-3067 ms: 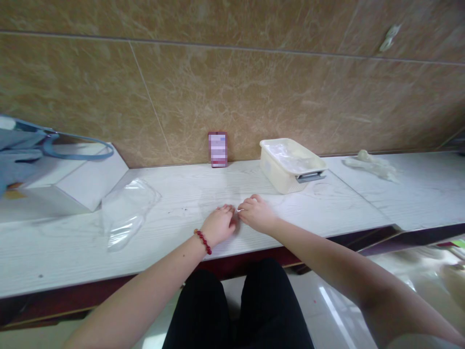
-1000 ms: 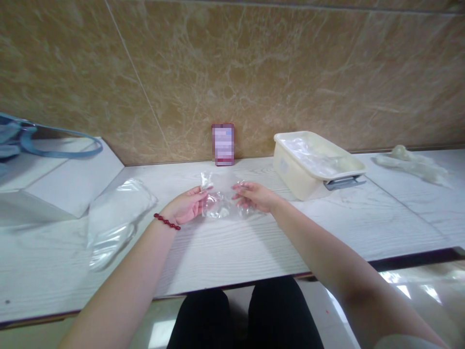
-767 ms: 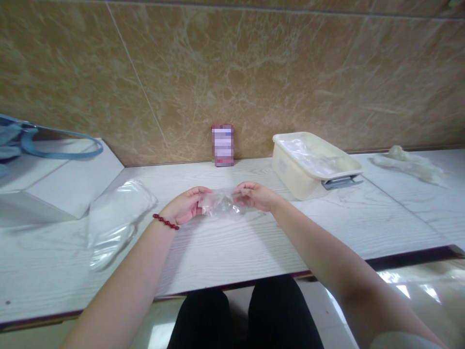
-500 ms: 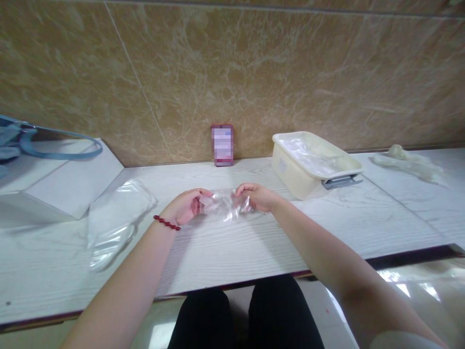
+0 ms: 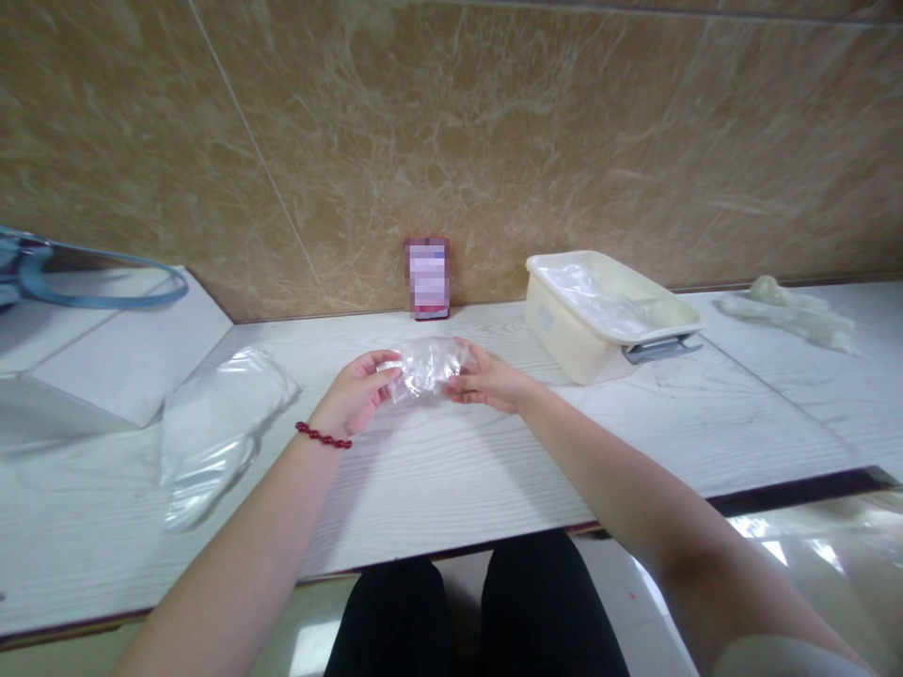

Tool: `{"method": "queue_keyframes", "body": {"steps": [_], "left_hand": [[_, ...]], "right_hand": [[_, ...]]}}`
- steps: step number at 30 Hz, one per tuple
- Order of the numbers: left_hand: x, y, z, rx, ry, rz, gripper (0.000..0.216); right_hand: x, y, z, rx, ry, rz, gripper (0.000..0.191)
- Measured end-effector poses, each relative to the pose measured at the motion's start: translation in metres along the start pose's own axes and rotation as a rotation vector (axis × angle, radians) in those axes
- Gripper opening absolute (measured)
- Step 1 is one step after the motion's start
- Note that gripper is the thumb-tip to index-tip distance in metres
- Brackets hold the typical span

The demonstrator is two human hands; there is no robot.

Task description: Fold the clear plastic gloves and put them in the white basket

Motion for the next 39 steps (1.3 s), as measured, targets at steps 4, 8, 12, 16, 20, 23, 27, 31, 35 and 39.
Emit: {"method": "queue_keyframes", "body": {"steps": [4, 8, 12, 16, 20, 23, 27, 31, 35, 39], "left_hand": [[-0.003, 0.000, -0.001, 0.007, 0.035, 0.019, 0.027], [-0.002, -0.002, -0.001, -0.004, 0.035, 0.013, 0.030], [-0.002, 0.001, 0.001, 0.012, 0.011, -0.021, 0.034], [-0.003, 0.004, 0.005, 0.036, -0.014, -0.034, 0.035], [-0.003, 0.009, 0.007, 0.072, -0.041, -0.043, 0.035], [0.000, 0.009, 0.006, 0.066, -0.076, -0.041, 0.036], [0.004, 0.006, 0.005, 0.042, -0.104, -0.046, 0.046], [0.010, 0.010, 0.006, 0.086, -0.126, -0.085, 0.053], [0.011, 0.017, 0.011, 0.133, -0.145, -0.140, 0.059], [0.007, 0.023, 0.015, 0.142, -0.148, -0.152, 0.058]], "right_hand": [[-0.001, -0.002, -0.002, -0.034, -0.008, 0.008, 0.079], [0.002, -0.007, -0.005, -0.091, -0.051, 0.002, 0.069], [0.006, -0.014, -0.008, -0.147, -0.091, -0.004, 0.059], [0.007, -0.022, -0.010, -0.184, -0.117, -0.001, 0.055], [0.004, -0.027, -0.014, -0.194, -0.119, -0.007, 0.044], [0.005, -0.027, -0.014, -0.193, -0.136, 0.038, 0.027], [0.007, -0.028, -0.013, -0.199, -0.108, 0.015, 0.011], [0.000, -0.031, -0.012, -0.218, -0.016, -0.099, 0.017], [0.005, -0.032, -0.010, -0.235, -0.046, 0.008, 0.020], [0.000, -0.035, -0.007, -0.242, 0.061, -0.027, 0.040]]}}
Point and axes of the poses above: each hand's wrist, its own z-axis away from the middle knuckle, its own y-axis out of the palm, x = y × z, the point moved 10 cm from there along -z, towards the middle knuckle, and after that the axes turned 5 degrees about y, right-handed, at the moved point
